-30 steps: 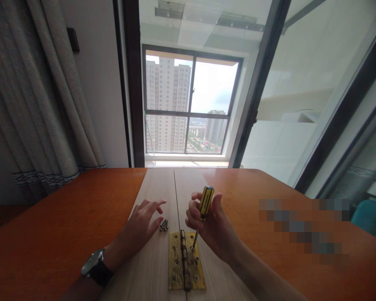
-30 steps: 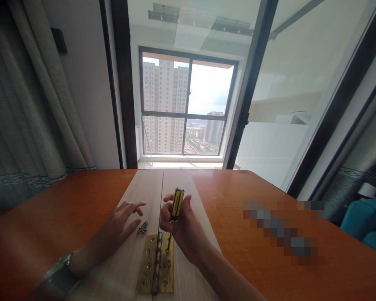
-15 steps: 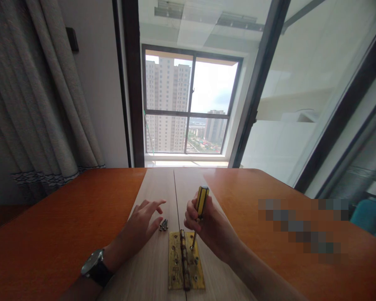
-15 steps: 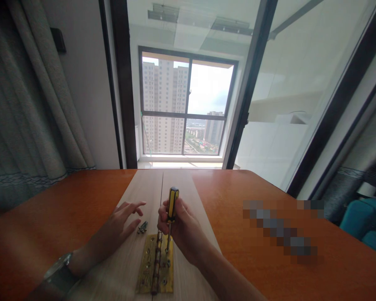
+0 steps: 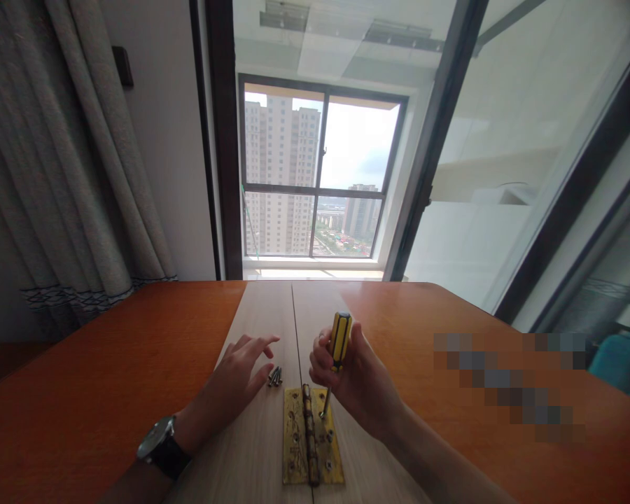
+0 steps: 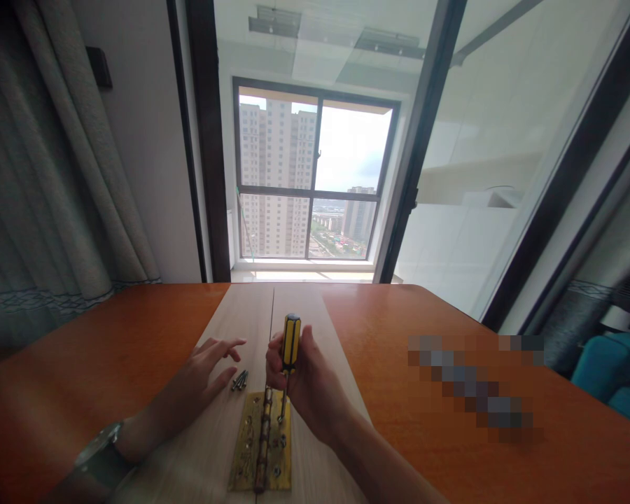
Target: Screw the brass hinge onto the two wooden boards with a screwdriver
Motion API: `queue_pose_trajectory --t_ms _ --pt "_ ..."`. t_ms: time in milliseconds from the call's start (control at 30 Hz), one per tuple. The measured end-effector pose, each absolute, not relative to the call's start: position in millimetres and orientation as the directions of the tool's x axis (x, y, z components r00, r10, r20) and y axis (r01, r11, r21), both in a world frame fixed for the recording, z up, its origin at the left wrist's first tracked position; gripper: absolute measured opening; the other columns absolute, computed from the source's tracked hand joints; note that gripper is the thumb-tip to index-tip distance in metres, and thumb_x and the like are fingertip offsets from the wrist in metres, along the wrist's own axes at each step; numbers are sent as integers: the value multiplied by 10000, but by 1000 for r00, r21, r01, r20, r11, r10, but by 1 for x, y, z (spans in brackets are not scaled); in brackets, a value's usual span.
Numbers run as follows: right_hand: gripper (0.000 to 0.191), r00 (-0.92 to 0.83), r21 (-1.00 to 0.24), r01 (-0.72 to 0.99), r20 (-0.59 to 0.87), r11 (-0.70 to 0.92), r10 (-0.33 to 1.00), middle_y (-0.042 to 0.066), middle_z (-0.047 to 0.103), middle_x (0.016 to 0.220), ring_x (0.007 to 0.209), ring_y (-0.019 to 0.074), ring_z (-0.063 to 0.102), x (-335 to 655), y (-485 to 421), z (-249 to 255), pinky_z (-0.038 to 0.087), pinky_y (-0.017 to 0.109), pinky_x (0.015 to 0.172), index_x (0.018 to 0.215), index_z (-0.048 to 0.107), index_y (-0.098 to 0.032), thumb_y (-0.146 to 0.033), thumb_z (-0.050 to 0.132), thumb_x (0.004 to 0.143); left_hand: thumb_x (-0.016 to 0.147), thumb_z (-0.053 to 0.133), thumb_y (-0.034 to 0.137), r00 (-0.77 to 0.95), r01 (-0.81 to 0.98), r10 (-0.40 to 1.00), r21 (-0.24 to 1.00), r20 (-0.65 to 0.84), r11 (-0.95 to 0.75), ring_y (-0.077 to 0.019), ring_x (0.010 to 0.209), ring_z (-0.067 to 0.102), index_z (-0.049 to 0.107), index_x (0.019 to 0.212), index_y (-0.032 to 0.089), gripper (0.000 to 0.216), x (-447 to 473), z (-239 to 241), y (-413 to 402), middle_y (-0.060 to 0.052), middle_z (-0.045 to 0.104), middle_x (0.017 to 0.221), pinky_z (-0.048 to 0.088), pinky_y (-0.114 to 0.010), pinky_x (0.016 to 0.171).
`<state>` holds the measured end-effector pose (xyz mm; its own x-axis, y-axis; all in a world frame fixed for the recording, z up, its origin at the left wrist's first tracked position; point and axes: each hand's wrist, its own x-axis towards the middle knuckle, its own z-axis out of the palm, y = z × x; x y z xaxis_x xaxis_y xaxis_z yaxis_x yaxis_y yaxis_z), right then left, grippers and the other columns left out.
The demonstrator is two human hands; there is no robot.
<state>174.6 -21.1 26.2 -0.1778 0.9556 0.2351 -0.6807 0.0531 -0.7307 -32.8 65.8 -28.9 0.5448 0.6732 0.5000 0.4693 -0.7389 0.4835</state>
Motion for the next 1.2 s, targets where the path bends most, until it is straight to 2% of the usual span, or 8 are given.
queue_pose_trajectory --t_ms 133,300,667,900,1067,1200 --pt "425 -170 -715 -695 268 78 948 -41 550 646 498 72 399 174 -22 26 300 236 566 941 685 -215 -626 691 837 953 517 196 548 467 677 492 491 -735 -253 1040 615 525 1362 280 417 -33 -30 65 -57 670 1090 464 -451 971" --pt "411 -170 -720 -689 273 84 947 -48 554 656 495 64 393 174 -22 26 290 235 561 856 634 -206 -602 735 812 958 511 196 554 456 665 487 501 -745 -245 1041 608 504 1370 287 422 -32 -32 67 -46 663 1082 452 -444 977" --pt "413 -200 -736 -675 239 43 950 -48 504 601 483 61 373 174 -21 27 260 238 549 774 649 -175 -576 717 840 939 509 188 553 465 674 490 490 -737 -250 1032 612 522 1356 272 426 -31 -28 65 -49 664 1075 460 -456 962" --pt "405 -172 -733 -677 247 68 954 -56 521 610 459 46 311 173 -21 26 240 224 534 879 660 -202 -607 679 859 951 506 206 564 453 663 486 492 -747 -247 1042 607 530 1344 270 400 -32 -29 64 -50 664 1077 451 -460 986" --pt "478 -193 -709 -700 305 87 933 -56 541 669 469 42 275 176 -20 22 255 215 530 963 655 -233 -690 648 823 956 496 193 571 448 656 483 493 -752 -244 1045 606 514 1360 283 415 -32 -30 65 -47 661 1083 450 -460 986" --pt "406 -207 -714 -691 344 111 916 -54 543 708 495 44 299 177 -20 19 248 219 546 951 634 -241 -619 709 823 958 499 198 574 446 652 478 496 -757 -244 1048 608 512 1366 290 418 -33 -30 66 -46 664 1086 451 -452 988"
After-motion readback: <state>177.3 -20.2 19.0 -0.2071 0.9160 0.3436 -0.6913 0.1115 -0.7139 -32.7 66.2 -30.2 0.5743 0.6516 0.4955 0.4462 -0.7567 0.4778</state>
